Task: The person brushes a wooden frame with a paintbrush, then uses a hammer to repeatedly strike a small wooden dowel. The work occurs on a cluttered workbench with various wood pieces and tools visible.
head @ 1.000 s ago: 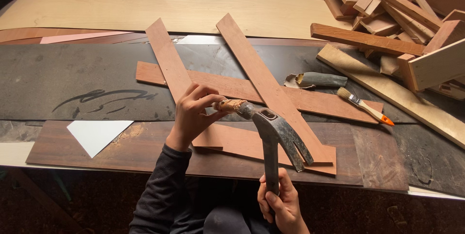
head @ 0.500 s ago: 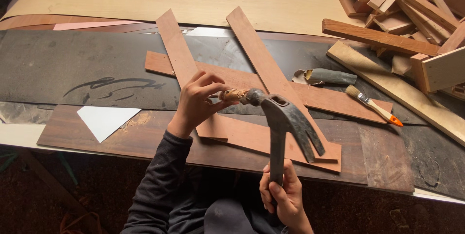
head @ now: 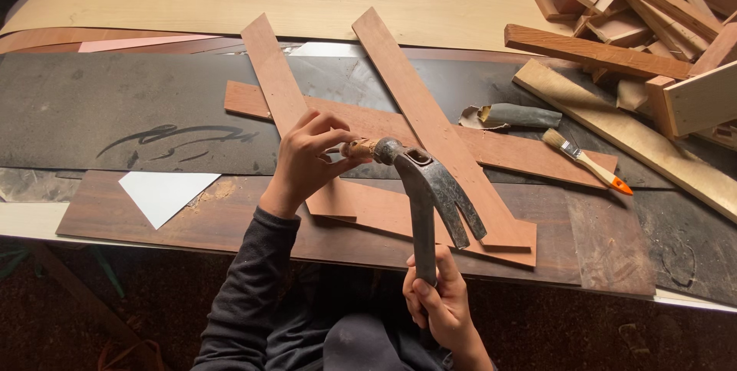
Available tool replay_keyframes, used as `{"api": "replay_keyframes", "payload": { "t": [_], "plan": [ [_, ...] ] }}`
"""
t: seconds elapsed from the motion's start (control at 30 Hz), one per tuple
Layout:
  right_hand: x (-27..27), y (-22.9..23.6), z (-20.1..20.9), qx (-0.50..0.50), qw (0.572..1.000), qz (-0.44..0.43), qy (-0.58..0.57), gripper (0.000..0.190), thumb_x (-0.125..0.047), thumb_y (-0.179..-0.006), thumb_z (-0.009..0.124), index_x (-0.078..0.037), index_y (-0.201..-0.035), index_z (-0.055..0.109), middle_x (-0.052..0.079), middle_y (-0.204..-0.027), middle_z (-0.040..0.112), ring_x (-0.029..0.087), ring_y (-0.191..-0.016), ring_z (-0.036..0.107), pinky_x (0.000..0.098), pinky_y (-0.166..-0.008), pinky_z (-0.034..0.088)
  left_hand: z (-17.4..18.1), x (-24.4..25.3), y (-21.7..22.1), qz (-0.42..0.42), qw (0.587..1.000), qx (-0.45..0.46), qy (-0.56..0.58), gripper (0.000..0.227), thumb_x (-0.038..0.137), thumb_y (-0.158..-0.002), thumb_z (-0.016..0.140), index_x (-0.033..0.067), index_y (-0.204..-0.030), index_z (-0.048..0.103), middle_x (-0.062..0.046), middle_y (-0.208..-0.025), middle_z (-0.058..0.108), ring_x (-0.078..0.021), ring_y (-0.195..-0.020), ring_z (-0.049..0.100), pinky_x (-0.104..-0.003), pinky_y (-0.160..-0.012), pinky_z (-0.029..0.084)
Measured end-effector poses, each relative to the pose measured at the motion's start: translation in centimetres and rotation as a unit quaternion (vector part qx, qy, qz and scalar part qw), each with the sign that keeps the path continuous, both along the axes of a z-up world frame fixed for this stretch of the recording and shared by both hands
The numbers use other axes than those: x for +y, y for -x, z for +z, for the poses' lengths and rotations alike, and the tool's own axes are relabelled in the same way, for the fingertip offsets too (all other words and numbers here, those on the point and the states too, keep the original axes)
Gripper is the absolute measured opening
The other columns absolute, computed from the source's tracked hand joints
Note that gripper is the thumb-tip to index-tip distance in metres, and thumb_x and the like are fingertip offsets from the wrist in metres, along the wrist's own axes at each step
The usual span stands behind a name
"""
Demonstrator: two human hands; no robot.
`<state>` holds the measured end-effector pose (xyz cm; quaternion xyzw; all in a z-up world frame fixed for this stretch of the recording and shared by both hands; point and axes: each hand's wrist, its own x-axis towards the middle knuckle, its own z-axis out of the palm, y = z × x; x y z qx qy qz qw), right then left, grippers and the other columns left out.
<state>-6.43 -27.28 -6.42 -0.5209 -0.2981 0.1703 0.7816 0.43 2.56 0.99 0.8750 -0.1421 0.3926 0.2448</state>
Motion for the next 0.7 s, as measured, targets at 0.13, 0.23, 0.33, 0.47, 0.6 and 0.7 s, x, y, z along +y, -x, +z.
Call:
{"api": "replay_keyframes", "payload": {
  "t": [0.13, 0.23, 0.33, 0.47, 0.6, 0.7],
  "plan": [
    [-0.1, 0.1, -0.1, -0.002, 1.000, 0.005, -0.010, 0.024, -0.018, -0.105, 0.057, -0.001, -0.122, 0.051, 0.002, -0.063, 0.053, 0.005, -0.041, 0.046, 0.0192, -0.033, 0.037, -0.2, 0.1, 0.1, -0.005, 1.000, -0.008, 0.004, 0.031, 0.032, -0.071, 0.094, 0.0141, -0.089, 0.076, 0.003, -0.092, 0.068, -0.0165, -0.084, 0.062, -0.030, -0.066, 0.055],
    [0.0, 0.1, -0.2, 0.007, 1.000, 0.012, -0.017, 0.024, -0.018, -0.106, 0.057, -0.001, -0.122, 0.050, 0.002, -0.064, 0.053, 0.005, -0.042, 0.046, 0.0196, -0.034, 0.037, -0.1, 0.1, 0.0, -0.006, 1.000, 0.000, 0.009, 0.030, 0.031, -0.071, 0.094, 0.0140, -0.088, 0.076, 0.003, -0.090, 0.068, -0.0164, -0.083, 0.061, -0.030, -0.065, 0.054],
    [-0.1, 0.0, 0.0, 0.013, 1.000, 0.016, -0.014, 0.025, -0.018, -0.105, 0.057, 0.000, -0.121, 0.050, 0.002, -0.063, 0.053, 0.005, -0.040, 0.046, 0.0193, -0.032, 0.036, 0.0, 0.3, 0.1, -0.009, 1.000, 0.000, 0.008, 0.030, 0.030, -0.071, 0.094, 0.0139, -0.088, 0.076, 0.003, -0.091, 0.068, -0.0165, -0.083, 0.061, -0.030, -0.065, 0.054],
    [-0.5, 0.0, 0.4, -0.004, 1.000, 0.010, -0.014, 0.027, -0.019, -0.105, 0.057, 0.000, -0.122, 0.050, 0.003, -0.062, 0.054, 0.006, -0.040, 0.047, 0.0194, -0.032, 0.038, 0.0, 0.2, 0.1, -0.010, 1.000, 0.000, 0.006, 0.030, 0.030, -0.071, 0.094, 0.0137, -0.088, 0.075, 0.003, -0.091, 0.068, -0.0167, -0.083, 0.061, -0.031, -0.065, 0.054],
    [-0.8, 0.7, 0.7, -0.019, 0.997, 0.013, -0.074, 0.026, -0.018, -0.107, 0.058, 0.000, -0.122, 0.048, 0.006, -0.066, 0.055, 0.007, -0.044, 0.047, 0.0201, -0.036, 0.038, -0.2, 0.3, 0.1, -0.013, 1.000, -0.001, 0.010, 0.030, 0.031, -0.071, 0.095, 0.0136, -0.086, 0.074, 0.003, -0.091, 0.068, -0.0167, -0.083, 0.061, -0.031, -0.065, 0.055],
    [-0.7, 1.1, 0.5, -0.034, 0.994, 0.003, -0.100, 0.029, -0.019, -0.106, 0.059, 0.001, -0.125, 0.049, 0.005, -0.065, 0.053, 0.007, -0.046, 0.046, 0.0194, -0.039, 0.037, -0.4, 0.5, 0.2, -0.011, 1.000, -0.009, 0.007, 0.033, 0.031, -0.070, 0.095, 0.0128, -0.087, 0.074, 0.002, -0.091, 0.068, -0.0173, -0.085, 0.062, -0.031, -0.067, 0.055]
  ]
}}
